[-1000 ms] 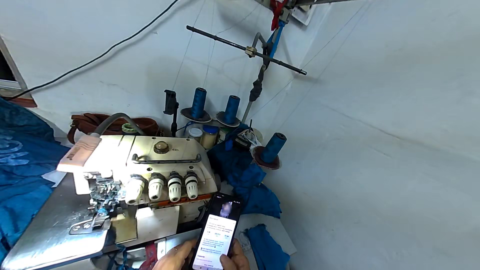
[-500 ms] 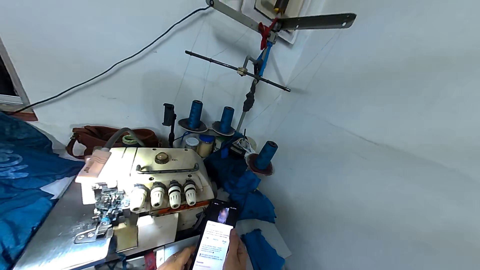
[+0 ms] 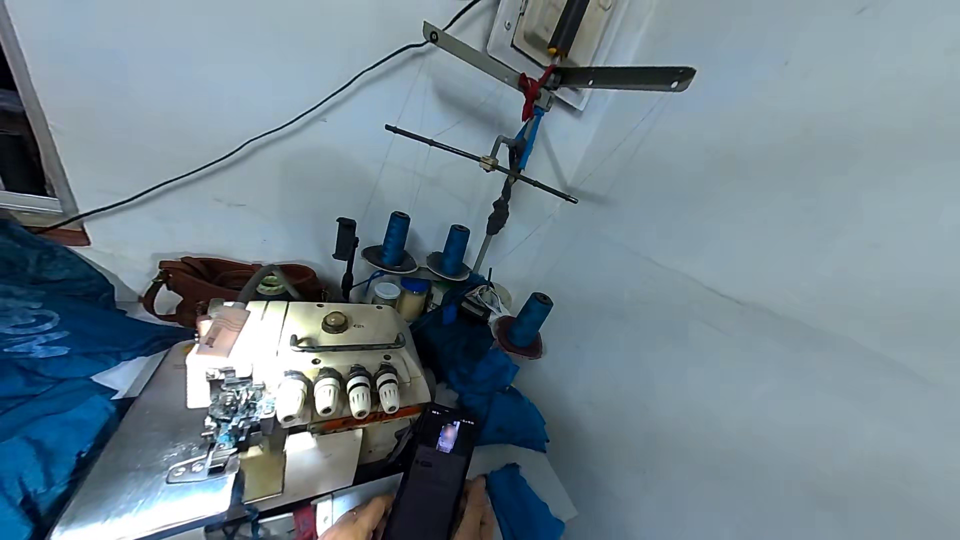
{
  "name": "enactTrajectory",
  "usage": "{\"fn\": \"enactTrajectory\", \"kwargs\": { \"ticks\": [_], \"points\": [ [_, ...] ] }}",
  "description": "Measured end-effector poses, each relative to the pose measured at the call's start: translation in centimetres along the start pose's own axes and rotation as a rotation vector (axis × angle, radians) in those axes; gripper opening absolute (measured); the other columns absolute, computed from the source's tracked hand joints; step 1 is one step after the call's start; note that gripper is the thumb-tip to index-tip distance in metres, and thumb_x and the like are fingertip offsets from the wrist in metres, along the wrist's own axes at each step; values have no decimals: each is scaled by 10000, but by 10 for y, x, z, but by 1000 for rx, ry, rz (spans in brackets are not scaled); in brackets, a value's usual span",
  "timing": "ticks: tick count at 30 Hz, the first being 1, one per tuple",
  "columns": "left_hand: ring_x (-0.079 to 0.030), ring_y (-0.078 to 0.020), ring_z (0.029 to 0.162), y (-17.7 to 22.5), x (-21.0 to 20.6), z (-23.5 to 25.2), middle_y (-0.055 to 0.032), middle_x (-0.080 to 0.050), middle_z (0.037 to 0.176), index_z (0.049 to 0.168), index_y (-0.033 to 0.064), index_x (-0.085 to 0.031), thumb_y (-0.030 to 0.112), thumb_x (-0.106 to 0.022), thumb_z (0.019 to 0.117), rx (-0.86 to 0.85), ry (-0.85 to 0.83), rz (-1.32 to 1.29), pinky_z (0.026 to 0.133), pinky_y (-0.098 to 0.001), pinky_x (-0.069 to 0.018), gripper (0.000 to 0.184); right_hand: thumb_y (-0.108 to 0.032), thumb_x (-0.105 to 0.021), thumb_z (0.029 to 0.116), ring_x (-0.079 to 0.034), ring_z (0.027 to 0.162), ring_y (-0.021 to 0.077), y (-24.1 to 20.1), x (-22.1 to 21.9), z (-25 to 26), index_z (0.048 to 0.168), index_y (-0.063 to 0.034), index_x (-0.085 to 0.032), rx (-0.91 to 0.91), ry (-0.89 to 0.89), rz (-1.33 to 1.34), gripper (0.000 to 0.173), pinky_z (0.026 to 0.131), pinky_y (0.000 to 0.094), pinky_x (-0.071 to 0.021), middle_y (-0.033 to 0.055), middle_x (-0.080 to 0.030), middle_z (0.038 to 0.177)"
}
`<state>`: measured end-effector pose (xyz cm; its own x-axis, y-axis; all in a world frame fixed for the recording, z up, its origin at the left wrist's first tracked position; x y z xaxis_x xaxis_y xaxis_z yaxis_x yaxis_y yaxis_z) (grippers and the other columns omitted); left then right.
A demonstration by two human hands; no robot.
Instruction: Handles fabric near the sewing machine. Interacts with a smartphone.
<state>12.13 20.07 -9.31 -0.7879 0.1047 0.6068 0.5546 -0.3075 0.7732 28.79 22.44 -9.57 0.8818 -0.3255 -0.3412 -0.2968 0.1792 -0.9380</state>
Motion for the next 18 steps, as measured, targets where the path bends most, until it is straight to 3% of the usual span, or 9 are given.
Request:
{"fn": "enactTrajectory", "kwargs": {
  "ticks": [3,8,18],
  "points": [
    [-688,-424,984,-1,0,0,-251,-699,1041,1253,-72,-618,195,-770,888,-15,14,1,921,-621,-521,477,-210,-226,1103,-687,837,13,8,7,-4,1042,50,-620,77,-47,-36,477,826,234,-585,3,-690,842],
    [-683,-431,973,3,1,-1,-261,-693,1031,1244,-84,-618,188,-772,887,0,5,10,915,-619,-517,474,-189,-249,1098,-661,902,-9,14,14,-8,1139,143,-592,150,-64,-130,478,874,199,-550,67,-677,952],
    [-691,-406,977,-2,-1,-3,-231,-703,1045,1275,-58,-619,201,-775,881,-21,27,5,915,-604,-529,496,-140,-270,1088,-689,883,-22,14,12,-12,1151,121,-597,241,-96,-88,424,858,193,-578,21,-713,934]
  ]
}}
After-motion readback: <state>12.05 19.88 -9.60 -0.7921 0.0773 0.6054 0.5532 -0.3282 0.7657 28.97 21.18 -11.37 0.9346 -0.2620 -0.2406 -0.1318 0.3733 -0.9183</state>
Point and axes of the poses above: each hand's wrist, its own z-axis towards the middle knuckle, its own x-axis out of the back of the hand, y = z × x, the point moved 5 cm from there along z, towards the middle knuckle
